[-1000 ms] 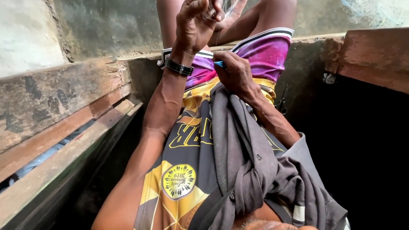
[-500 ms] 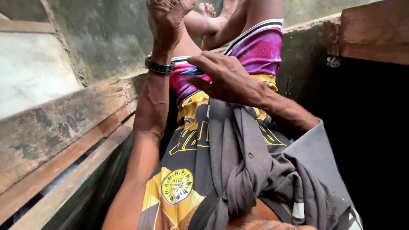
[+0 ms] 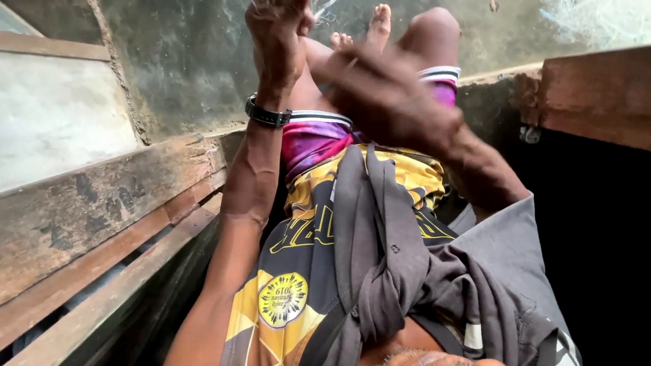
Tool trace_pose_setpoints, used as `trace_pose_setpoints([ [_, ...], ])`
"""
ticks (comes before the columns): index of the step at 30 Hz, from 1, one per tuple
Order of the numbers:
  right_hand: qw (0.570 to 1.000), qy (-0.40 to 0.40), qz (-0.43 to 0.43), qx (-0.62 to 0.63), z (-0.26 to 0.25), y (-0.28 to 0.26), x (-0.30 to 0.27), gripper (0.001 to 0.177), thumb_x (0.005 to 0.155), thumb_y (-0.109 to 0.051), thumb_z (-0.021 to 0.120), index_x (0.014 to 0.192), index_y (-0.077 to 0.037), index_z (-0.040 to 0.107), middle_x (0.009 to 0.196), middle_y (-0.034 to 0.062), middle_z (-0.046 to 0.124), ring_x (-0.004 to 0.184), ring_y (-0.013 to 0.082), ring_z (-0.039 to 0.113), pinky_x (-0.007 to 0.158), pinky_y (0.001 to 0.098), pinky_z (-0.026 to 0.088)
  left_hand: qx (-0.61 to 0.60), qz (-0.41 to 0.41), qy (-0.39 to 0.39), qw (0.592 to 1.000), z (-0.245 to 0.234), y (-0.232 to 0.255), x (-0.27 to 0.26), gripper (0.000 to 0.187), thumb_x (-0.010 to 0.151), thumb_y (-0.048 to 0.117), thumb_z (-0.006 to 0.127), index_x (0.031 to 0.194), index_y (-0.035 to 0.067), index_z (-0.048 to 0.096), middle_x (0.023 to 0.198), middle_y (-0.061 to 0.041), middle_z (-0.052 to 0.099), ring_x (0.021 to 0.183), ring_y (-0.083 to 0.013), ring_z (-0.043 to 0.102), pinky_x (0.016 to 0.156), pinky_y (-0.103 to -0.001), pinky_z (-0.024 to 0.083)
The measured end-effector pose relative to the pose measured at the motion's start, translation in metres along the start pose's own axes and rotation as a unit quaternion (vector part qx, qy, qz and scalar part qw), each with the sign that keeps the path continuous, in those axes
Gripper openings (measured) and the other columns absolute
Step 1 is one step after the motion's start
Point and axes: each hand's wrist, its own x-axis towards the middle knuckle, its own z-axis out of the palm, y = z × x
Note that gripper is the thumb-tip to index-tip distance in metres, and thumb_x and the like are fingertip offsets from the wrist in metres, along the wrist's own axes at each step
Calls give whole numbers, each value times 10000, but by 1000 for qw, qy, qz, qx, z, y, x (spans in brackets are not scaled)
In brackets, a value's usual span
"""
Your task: Repairing a fishing net by tying knots and cutting excess line with scissors.
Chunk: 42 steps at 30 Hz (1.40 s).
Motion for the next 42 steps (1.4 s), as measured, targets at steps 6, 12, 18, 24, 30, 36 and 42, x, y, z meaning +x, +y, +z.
trace_pose_setpoints([
  [6,932,250,11,-263,-8,103,13,194,1150,-139,565,1313,-51,625,1264,214,634,887,370,638,601,457,422,-289,-138,42,947,-13,-15,14,217,897,267,807,842,91,693,855,-105,741,605,-79,572,468,-208,358],
  [12,944,292,5,-153,25,132,32,214,1121,-223,637,1097,-25,559,943,132,658,731,250,654,617,384,539,-326,-182,26,927,-7,-6,5,254,890,289,808,878,47,734,771,-48,711,615,-85,577,513,-231,409],
  [18,938,344,-16,-43,33,126,32,237,1105,-190,661,1120,-44,475,831,96,573,670,204,511,603,366,436,-367,-229,1,902,2,-21,5,163,900,259,803,853,145,697,864,-63,772,598,-101,564,483,-243,352],
  [24,909,391,-100,-106,32,134,41,230,966,-10,819,1165,-98,745,1115,75,491,889,222,507,723,365,486,-418,-306,10,855,15,-36,17,165,928,256,699,804,154,661,658,41,599,551,-83,480,471,-254,275],
  [30,713,382,-173,562,4,156,2,343,1189,-113,464,1477,-204,624,1342,69,682,1055,264,583,850,503,485,-431,-301,9,851,-2,-31,24,147,865,240,846,914,135,754,753,20,751,555,-55,504,501,-215,327],
  [36,974,157,-88,-140,-18,118,11,105,1161,-51,709,1067,-45,663,911,71,730,708,182,567,874,401,386,-465,-297,-8,834,-17,-38,27,101,917,223,790,956,133,765,798,18,755,560,-60,470,503,-224,270],
  [42,949,217,-61,-220,1,122,24,167,1171,-154,580,1058,-32,589,986,140,590,878,285,513,816,429,389,-466,-319,-26,825,-15,-23,22,87,933,246,753,910,173,711,753,55,726,569,-62,422,487,-222,239],
])
